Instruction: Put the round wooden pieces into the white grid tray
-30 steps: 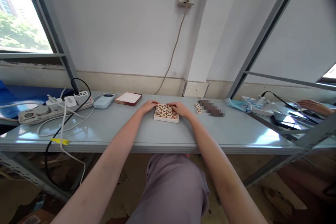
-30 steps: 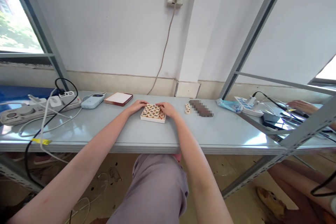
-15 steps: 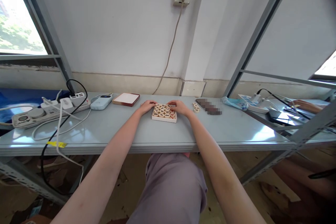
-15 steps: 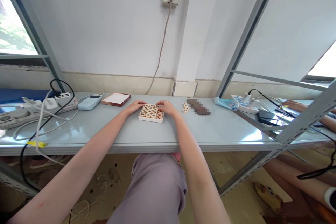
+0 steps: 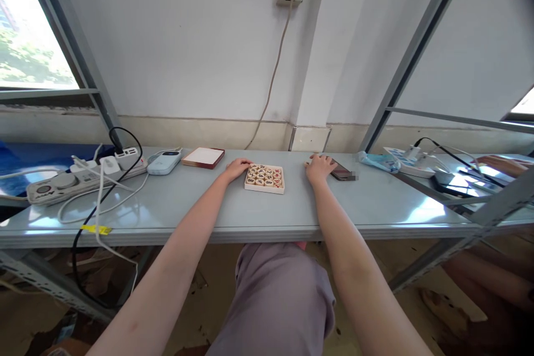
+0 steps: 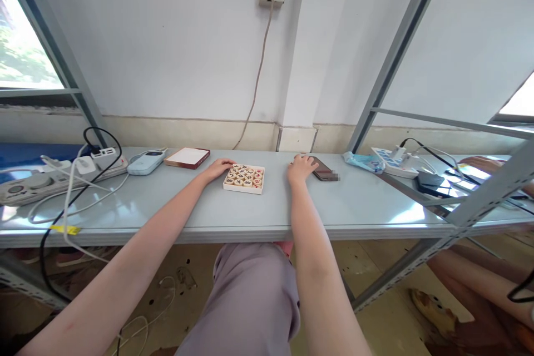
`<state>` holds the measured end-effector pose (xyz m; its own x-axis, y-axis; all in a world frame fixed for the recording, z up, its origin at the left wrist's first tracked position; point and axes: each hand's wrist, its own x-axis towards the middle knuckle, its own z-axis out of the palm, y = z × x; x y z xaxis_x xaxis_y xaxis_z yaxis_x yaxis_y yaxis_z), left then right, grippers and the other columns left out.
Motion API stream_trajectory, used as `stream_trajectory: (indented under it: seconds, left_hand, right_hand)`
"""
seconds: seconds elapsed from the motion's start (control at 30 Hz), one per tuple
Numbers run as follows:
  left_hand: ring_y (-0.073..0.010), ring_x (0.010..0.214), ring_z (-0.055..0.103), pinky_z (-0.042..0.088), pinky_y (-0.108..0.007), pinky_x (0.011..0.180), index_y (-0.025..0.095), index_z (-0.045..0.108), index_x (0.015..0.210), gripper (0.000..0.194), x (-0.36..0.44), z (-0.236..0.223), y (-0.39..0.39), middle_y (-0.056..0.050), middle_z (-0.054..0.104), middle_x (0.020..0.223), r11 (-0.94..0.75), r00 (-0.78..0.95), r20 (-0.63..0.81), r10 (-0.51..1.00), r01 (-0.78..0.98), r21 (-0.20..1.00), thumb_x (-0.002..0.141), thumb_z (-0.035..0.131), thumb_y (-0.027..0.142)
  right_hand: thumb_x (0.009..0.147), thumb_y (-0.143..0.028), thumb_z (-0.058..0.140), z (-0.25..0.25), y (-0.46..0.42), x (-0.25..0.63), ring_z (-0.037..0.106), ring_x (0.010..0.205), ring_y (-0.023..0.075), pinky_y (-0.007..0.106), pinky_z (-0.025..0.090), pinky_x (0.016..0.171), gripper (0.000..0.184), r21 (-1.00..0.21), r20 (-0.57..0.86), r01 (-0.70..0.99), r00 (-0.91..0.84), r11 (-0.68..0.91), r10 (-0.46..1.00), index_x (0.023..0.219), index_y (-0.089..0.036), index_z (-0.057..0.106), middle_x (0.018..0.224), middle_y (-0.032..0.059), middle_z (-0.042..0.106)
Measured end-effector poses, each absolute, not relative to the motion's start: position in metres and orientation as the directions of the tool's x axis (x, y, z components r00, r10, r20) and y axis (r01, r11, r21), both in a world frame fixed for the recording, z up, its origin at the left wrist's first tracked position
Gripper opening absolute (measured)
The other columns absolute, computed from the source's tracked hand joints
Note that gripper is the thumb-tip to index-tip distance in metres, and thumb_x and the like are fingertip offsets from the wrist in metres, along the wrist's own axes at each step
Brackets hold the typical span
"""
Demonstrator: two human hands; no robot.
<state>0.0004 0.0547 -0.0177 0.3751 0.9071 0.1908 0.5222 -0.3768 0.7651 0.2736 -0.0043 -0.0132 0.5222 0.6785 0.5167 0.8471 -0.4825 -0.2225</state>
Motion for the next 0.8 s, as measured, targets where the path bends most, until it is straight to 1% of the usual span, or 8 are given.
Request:
stream_trajectory:
  seconds: [0.13, 0.2, 0.27, 0.33, 0.4, 0.5, 0.67, 0.8]
  left_hand:
    - [-0.0224, 0.106, 0.055, 0.037, -0.033, 0.096, 0.018, 0.068, 0.099, 0.033, 0.0, -0.018, 0.055, -0.005, 0.066, 0.108, -0.386, 0.381, 0.198, 0.903, 0.516, 0.765, 0.073, 0.05, 0.029]
    - [-0.0225, 0.106, 0.055, 0.037, -0.033, 0.095, 0.018, 0.068, 0.099, 0.034, 0.001, -0.019, 0.055, -0.005, 0.066, 0.108, -0.384, 0.379, 0.199, 0.904, 0.514, 0.767, 0.073, 0.05, 0.029]
    - [-0.0225, 0.106, 0.055, 0.037, -0.034, 0.095, 0.018, 0.068, 0.099, 0.033, 0.001, -0.019, 0.055, -0.005, 0.066, 0.107, -0.386, 0.38, 0.202, 0.903, 0.51, 0.769, 0.073, 0.049, 0.029]
    - [-0.0224, 0.106, 0.055, 0.037, -0.033, 0.095, 0.018, 0.068, 0.099, 0.033, 0.001, -0.019, 0.055, -0.005, 0.066, 0.107, -0.388, 0.382, 0.203, 0.901, 0.506, 0.77, 0.073, 0.05, 0.029]
    - [-0.0222, 0.106, 0.055, 0.038, -0.032, 0.095, 0.018, 0.068, 0.099, 0.034, 0.001, -0.018, 0.055, -0.005, 0.066, 0.108, -0.389, 0.387, 0.2, 0.9, 0.506, 0.769, 0.073, 0.05, 0.029]
    - [-0.0219, 0.107, 0.054, 0.038, -0.032, 0.095, 0.017, 0.067, 0.1, 0.034, 0.001, -0.018, 0.056, -0.005, 0.066, 0.109, -0.391, 0.388, 0.199, 0.9, 0.513, 0.764, 0.073, 0.05, 0.03]
    - [-0.0216, 0.106, 0.055, 0.039, -0.032, 0.094, 0.017, 0.067, 0.098, 0.033, 0.001, -0.02, 0.058, -0.005, 0.066, 0.108, -0.396, 0.387, 0.206, 0.899, 0.513, 0.761, 0.073, 0.05, 0.03]
    - [-0.0216, 0.107, 0.054, 0.038, -0.032, 0.095, 0.018, 0.068, 0.097, 0.033, 0.001, -0.021, 0.059, -0.005, 0.065, 0.109, -0.403, 0.389, 0.215, 0.896, 0.508, 0.761, 0.073, 0.05, 0.031]
  right_hand:
    - [0.081, -0.023, 0.048, -0.009, -0.008, 0.274, 0.038, 0.11, 0.0336, 0.05, 0.021, 0.09, 0.021, -0.219, 0.532, 0.859, 0.502, -0.462, 0.682, 0.092, -0.012, 0.063, 0.108, 0.0197, 0.053]
    - [0.078, -0.022, 0.051, -0.004, -0.007, 0.271, 0.04, 0.109, 0.032, 0.049, 0.025, 0.09, 0.019, -0.269, 0.529, 0.885, 0.466, -0.381, 0.71, 0.09, -0.014, 0.064, 0.108, 0.0169, 0.054]
    - [0.075, -0.021, 0.054, 0.003, -0.004, 0.264, 0.045, 0.104, 0.0268, 0.044, 0.032, 0.088, 0.022, -0.361, 0.502, 0.917, 0.342, -0.167, 0.794, 0.095, -0.019, 0.064, 0.106, 0.0108, 0.057]
    - [0.073, -0.022, 0.057, 0.009, -0.003, 0.253, 0.05, 0.097, 0.0207, 0.035, 0.038, 0.085, 0.028, -0.45, 0.427, 0.883, 0.083, 0.132, 0.901, 0.1, -0.021, 0.064, 0.106, 0.0057, 0.06]
    - [0.071, -0.022, 0.06, 0.013, -0.005, 0.241, 0.053, 0.091, 0.0171, 0.029, 0.041, 0.081, 0.03, -0.517, 0.3, 0.793, -0.186, 0.324, 0.936, 0.1, -0.021, 0.066, 0.105, 0.0038, 0.062]
    - [0.07, -0.022, 0.063, 0.017, -0.011, 0.227, 0.054, 0.091, 0.0168, 0.026, 0.042, 0.08, 0.03, -0.552, 0.172, 0.753, -0.316, 0.357, 0.933, 0.099, -0.021, 0.068, 0.105, 0.004, 0.063]
    - [0.069, -0.021, 0.064, 0.018, -0.018, 0.219, 0.055, 0.089, 0.0159, 0.025, 0.043, 0.079, 0.034, -0.553, 0.152, 0.742, -0.358, 0.379, 0.921, 0.103, -0.021, 0.067, 0.105, 0.0041, 0.063]
    - [0.069, -0.025, 0.065, 0.015, -0.015, 0.218, 0.055, 0.086, 0.0158, 0.025, 0.043, 0.077, 0.028, -0.546, 0.183, 0.747, -0.335, 0.379, 0.924, 0.097, -0.02, 0.068, 0.101, 0.0054, 0.063]
